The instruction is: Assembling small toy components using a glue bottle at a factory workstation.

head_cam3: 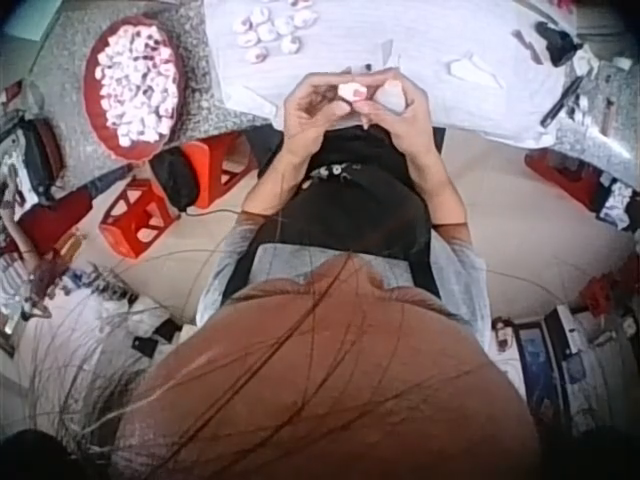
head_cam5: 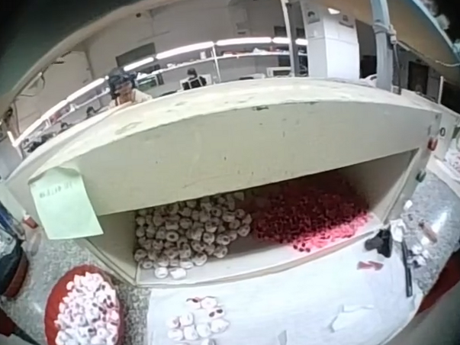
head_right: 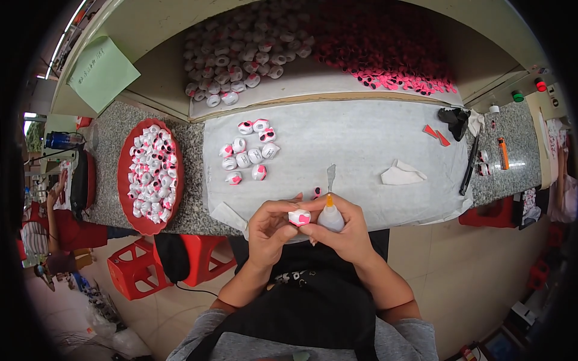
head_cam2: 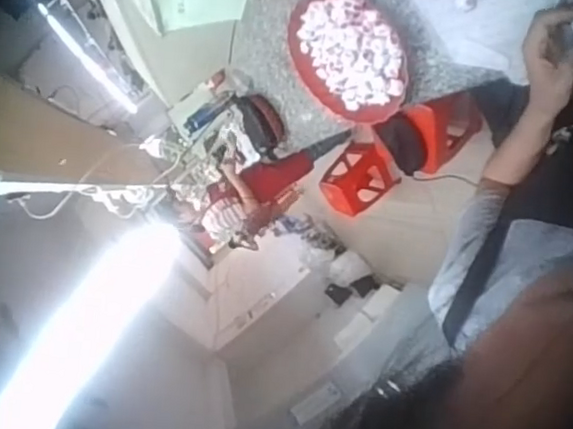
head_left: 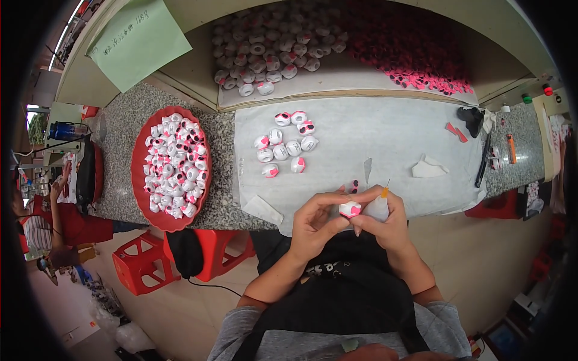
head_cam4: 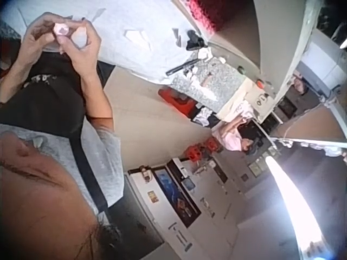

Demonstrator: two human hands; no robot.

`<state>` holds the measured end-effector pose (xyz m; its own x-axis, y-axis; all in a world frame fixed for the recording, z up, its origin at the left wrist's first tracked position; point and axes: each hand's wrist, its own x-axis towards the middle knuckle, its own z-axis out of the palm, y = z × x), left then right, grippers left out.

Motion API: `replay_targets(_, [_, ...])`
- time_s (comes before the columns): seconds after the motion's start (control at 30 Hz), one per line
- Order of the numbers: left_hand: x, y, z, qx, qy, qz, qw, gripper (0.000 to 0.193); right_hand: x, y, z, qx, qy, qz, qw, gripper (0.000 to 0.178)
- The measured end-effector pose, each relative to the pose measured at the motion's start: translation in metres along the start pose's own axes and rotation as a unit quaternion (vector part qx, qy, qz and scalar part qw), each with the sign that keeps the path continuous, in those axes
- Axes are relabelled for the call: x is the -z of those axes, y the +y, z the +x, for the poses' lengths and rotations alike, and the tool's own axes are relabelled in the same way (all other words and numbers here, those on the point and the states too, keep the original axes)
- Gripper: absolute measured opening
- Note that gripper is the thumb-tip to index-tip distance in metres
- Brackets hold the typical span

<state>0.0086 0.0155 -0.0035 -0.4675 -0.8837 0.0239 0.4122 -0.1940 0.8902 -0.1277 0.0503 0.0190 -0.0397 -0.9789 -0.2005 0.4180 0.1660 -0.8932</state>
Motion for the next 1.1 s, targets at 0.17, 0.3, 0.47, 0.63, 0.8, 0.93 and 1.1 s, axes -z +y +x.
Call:
replay_targets(0.17, [0.001,-0.006,-0.001,-0.044,-0.042,-0.047,0.997,0.019,0.003,0.005,-0.004,0.010,-0.024,0.028,0.999,0.020])
replay_targets(0.3, [0.002,-0.005,-0.002,-0.034,-0.043,-0.044,0.998,0.020,0.004,0.006,-0.004,0.004,-0.026,0.041,0.999,0.020])
replay_targets(0.47, [0.003,-0.001,0.000,-0.009,-0.031,-0.021,0.999,0.020,0.002,0.000,-0.001,-0.020,-0.012,-0.003,1.000,0.019])
replay_targets(0.63, [0.002,-0.002,-0.003,-0.054,-0.034,0.050,0.997,0.021,0.006,0.006,-0.001,0.012,-0.038,0.015,0.999,0.020])
replay_targets(0.8, [0.006,0.002,0.005,-0.001,-0.058,0.060,0.996,0.021,0.009,0.006,0.000,-0.016,-0.005,0.020,1.000,0.019])
replay_targets(0.93, [0.005,0.019,0.019,-0.028,-0.095,0.193,0.976,0.020,0.008,0.000,0.000,-0.016,0.001,0.026,1.000,0.022])
replay_targets(1.1, [0.016,0.039,0.056,-0.171,-0.092,0.568,0.800,0.023,0.027,-0.012,-0.003,0.054,0.052,-0.054,0.996,0.028])
